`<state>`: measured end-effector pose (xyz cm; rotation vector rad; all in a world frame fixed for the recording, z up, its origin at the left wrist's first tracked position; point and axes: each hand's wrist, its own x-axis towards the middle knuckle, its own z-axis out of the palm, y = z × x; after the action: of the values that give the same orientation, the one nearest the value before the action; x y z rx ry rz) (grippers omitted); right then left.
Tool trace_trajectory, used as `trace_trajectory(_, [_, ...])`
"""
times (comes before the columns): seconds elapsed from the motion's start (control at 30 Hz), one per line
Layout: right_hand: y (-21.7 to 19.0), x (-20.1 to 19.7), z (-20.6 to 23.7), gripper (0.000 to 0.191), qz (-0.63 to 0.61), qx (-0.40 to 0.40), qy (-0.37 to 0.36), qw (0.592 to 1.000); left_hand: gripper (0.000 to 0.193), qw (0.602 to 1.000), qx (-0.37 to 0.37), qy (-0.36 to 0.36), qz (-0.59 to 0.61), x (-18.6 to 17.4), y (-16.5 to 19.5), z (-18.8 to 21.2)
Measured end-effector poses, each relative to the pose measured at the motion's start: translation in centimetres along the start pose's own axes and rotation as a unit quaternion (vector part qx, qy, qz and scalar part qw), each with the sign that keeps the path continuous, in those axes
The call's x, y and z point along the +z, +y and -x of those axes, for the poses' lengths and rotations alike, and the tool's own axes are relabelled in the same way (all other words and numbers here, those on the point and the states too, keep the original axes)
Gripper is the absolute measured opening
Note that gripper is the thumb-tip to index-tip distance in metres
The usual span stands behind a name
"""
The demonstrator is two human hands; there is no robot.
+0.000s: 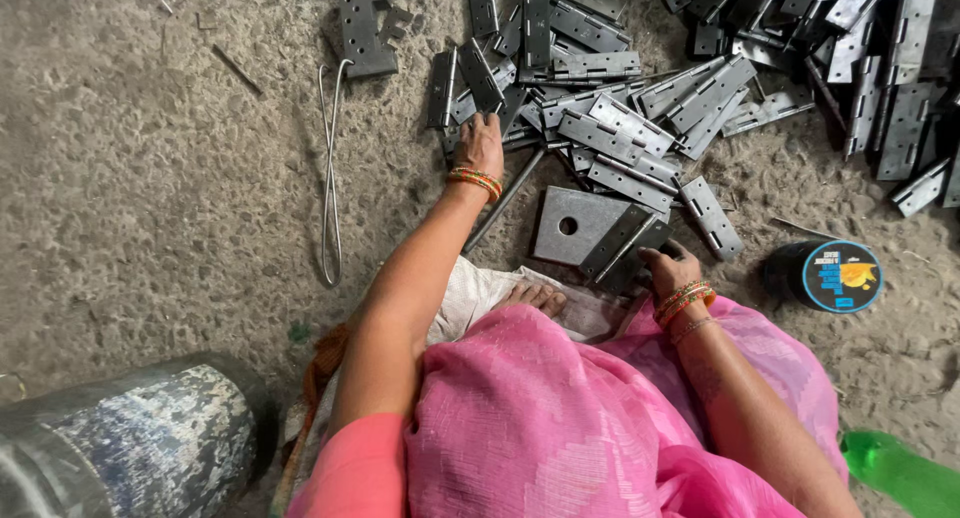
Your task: The person sits on the floor and assembles metal hinges by inserting pins into the knuckles using a metal rod and a hammer. They repeatedly pick up hinge parts, align them on a metal block, and strike the pin to secure the assembly.
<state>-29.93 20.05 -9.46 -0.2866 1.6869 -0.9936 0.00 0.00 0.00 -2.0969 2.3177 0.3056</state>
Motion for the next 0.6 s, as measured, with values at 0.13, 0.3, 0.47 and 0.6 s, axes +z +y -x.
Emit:
trace_trajectory(0.13, [-0.4,0.7,0.7,0.054,0.042,-0.027,0.021,0.999,0.054,0.980,-0.117,-0.039,0.157,-1.4,0.4,1.3])
trace_trajectory(0.3, [-0.3,0.8,1.3,0.065,0.136,-0.092,0.073,0.984,0.027,0.831,-0.224,-0.154,0.485,0.7,-0.1,1.7])
trace_trajectory(0.47, [0.0,1.0,1.0,0.070,0.192,-0.079,0.095,0.974,0.027,0.770,-0.198,-0.146,0.589,1.8,0.4,2.1])
trace_trajectory(0.6, [0.5,1.8,0.4,0.073,0.258,-0.112,0.129,0.951,0.028,0.672,-0.063,-0.047,0.737,-1.1,2.6,2.4])
